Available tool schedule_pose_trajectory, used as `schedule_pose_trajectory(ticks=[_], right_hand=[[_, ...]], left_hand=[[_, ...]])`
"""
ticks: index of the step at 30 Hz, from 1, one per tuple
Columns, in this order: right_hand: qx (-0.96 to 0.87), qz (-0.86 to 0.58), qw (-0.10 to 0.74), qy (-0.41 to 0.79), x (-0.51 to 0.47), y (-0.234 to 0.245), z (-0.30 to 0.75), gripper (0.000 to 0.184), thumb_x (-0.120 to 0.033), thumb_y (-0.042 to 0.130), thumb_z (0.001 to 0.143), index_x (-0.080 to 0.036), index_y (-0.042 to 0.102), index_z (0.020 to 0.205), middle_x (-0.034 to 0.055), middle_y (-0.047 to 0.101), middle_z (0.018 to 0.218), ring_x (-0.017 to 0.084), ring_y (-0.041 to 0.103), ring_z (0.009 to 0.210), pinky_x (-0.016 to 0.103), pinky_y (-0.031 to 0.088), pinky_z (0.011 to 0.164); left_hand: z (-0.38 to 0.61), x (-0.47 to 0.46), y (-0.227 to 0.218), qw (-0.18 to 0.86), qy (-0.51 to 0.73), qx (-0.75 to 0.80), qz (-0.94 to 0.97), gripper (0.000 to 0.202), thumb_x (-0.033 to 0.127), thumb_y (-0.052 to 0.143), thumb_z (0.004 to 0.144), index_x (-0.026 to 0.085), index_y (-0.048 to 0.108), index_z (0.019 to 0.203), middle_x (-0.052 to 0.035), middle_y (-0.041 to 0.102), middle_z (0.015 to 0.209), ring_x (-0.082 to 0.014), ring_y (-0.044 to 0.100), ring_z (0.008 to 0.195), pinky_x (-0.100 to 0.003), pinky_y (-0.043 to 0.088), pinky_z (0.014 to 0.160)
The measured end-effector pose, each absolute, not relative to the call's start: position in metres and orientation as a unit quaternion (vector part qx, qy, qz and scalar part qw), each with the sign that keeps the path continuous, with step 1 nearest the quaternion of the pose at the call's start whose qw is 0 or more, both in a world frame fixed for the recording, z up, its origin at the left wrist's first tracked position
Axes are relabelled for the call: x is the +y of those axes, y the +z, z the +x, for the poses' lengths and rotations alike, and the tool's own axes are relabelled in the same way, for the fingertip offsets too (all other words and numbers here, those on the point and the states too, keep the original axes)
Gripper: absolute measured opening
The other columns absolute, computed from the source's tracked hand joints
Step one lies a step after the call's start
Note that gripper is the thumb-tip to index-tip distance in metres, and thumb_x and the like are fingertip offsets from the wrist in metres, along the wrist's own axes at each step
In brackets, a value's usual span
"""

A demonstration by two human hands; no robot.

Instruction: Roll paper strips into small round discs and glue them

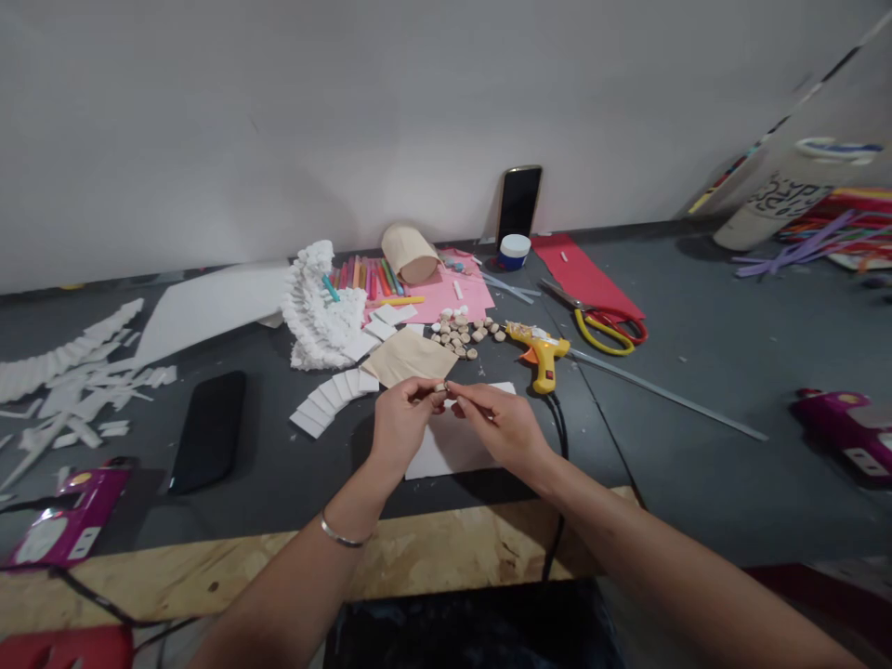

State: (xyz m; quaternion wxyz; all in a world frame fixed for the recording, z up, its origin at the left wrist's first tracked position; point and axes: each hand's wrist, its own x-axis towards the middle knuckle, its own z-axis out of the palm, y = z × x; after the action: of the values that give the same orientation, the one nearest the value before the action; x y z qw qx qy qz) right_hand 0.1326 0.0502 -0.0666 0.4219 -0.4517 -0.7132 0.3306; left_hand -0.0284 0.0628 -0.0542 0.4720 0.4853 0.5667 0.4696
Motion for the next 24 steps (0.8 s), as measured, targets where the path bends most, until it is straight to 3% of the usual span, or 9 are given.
schedule_pose_trajectory(ticks=[24], right_hand=[[-0.741,-0.449,0.407,0.289,0.0493,-0.0668,0.132,0.032,-0.022,0.046,0.093,-0.022,0.07,0.114,0.0074,0.071,0.09,0.018,0.066,0.08,0.03,0.051,0.07]], left_hand=[[-0.0295,0.0617,-0.056,0.462,0.444,0.569,0.515,0.013,0.027,0.069,0.071,0.017,0.075,0.078,-0.0021,0.071,0.067,-0.0135,0.064,0.058,-0.022,0.051,0.059]])
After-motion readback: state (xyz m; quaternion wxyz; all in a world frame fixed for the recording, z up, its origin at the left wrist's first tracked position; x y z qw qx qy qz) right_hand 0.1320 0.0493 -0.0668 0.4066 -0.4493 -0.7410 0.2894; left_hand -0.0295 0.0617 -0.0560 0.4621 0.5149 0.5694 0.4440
